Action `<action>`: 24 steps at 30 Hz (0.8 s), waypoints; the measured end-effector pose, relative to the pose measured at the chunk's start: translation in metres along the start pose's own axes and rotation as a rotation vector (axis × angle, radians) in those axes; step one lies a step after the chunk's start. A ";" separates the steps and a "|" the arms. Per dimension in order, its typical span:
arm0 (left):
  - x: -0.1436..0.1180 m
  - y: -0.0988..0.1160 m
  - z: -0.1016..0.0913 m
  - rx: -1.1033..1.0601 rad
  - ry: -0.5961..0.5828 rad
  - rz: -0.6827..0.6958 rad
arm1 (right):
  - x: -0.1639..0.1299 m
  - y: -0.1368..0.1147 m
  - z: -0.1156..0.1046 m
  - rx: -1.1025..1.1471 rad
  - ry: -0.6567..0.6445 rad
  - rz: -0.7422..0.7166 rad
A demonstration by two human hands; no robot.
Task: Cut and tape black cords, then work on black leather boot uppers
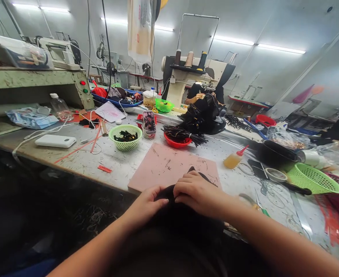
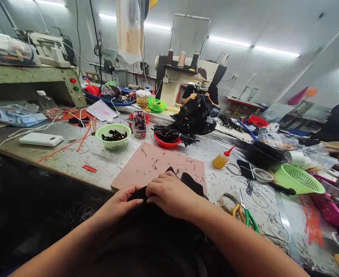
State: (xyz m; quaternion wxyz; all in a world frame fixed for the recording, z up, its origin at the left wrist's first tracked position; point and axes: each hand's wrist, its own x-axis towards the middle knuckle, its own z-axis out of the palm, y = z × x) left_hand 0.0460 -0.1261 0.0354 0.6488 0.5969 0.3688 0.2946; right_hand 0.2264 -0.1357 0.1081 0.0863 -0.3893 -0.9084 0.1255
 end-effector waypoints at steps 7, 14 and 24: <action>-0.001 0.003 0.012 0.110 0.057 0.088 | 0.000 -0.004 0.006 0.013 0.073 0.161; -0.002 0.006 0.017 0.083 0.048 0.130 | 0.000 -0.008 0.008 0.014 0.085 0.175; -0.003 0.011 0.023 -0.103 0.033 0.008 | -0.002 -0.007 0.014 -0.007 0.073 0.173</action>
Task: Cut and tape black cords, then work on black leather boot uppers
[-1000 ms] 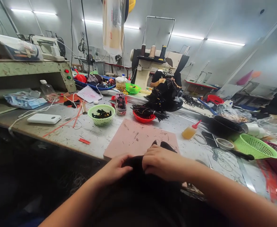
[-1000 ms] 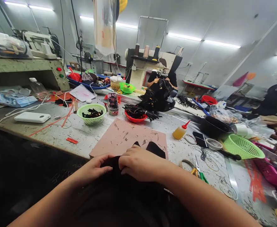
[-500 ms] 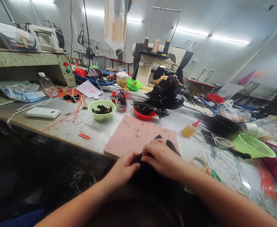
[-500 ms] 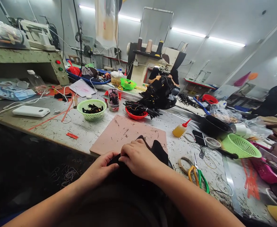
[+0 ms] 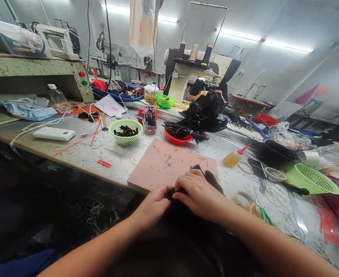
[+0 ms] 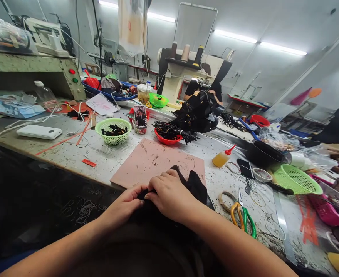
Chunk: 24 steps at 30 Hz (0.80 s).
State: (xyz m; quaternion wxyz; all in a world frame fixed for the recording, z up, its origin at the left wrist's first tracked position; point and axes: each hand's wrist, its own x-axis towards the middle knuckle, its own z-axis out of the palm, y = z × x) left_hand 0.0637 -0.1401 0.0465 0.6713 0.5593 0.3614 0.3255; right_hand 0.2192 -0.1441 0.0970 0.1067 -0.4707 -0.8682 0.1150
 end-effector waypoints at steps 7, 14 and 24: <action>0.001 -0.005 0.001 -0.008 -0.059 0.033 | -0.004 0.002 0.005 -0.023 0.023 0.014; 0.002 -0.010 0.002 0.019 -0.087 0.070 | -0.004 0.001 0.008 -0.011 0.025 0.042; 0.000 -0.007 0.003 0.009 -0.064 0.054 | -0.005 0.002 0.017 -0.038 0.145 0.031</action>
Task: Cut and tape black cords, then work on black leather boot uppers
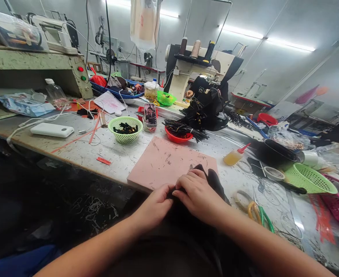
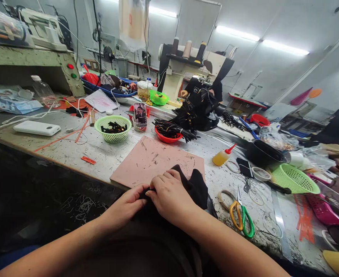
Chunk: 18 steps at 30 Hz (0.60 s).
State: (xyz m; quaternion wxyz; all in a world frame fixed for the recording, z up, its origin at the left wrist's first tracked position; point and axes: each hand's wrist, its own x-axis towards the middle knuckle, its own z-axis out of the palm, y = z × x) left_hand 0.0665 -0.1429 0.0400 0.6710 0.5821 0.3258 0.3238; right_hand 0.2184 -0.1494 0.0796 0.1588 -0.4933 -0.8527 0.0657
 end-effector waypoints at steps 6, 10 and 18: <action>-0.001 0.004 0.003 0.062 0.058 0.018 | 0.000 -0.002 0.006 -0.049 0.098 0.001; -0.002 0.008 0.004 0.062 0.080 0.029 | -0.001 -0.003 0.006 -0.118 0.158 0.019; -0.002 0.002 0.004 0.068 0.070 0.077 | -0.005 -0.002 -0.008 -0.066 0.200 0.063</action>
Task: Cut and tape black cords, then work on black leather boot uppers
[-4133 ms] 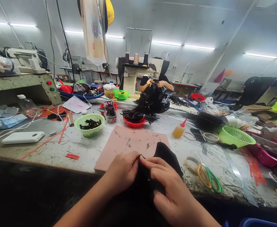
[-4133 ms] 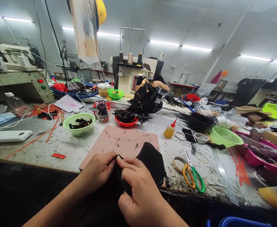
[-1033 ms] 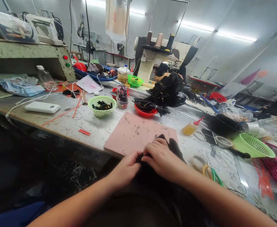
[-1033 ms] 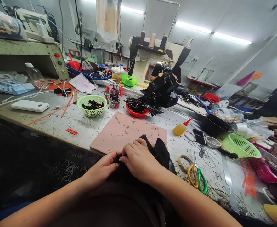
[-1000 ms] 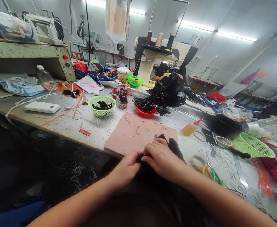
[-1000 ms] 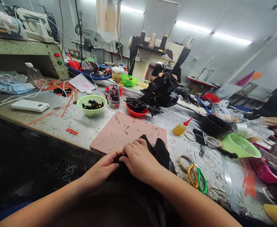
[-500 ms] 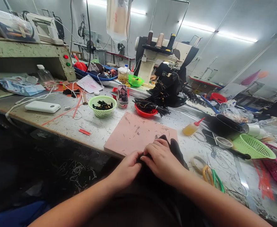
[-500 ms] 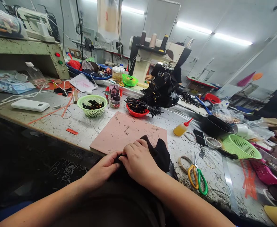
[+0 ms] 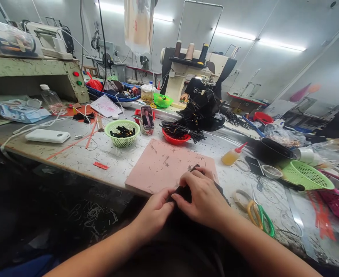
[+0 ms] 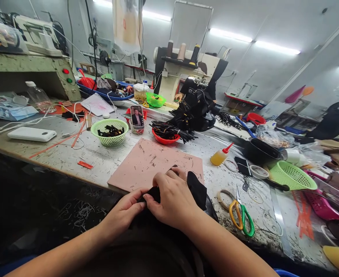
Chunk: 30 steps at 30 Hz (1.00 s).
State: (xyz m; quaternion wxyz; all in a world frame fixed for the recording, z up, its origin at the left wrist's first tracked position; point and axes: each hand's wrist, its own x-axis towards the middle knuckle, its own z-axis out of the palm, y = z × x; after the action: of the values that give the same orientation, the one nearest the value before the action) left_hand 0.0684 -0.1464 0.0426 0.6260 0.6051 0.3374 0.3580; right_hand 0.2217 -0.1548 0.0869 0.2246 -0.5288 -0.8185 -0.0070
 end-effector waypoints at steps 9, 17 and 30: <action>-0.002 0.005 0.004 -0.045 -0.024 0.022 | 0.002 0.012 -0.015 0.056 -0.039 -0.095; -0.004 -0.001 0.007 -0.225 0.046 -0.054 | 0.003 0.013 -0.028 0.147 -0.157 -0.113; 0.006 0.021 -0.001 0.082 -0.121 -0.105 | -0.003 0.009 -0.028 0.100 -0.172 -0.111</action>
State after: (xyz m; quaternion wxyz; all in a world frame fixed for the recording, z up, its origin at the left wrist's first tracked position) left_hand 0.0701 -0.1408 0.0636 0.6379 0.6322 0.3446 0.2733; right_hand 0.2413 -0.1605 0.1090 0.1790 -0.4692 -0.8622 0.0669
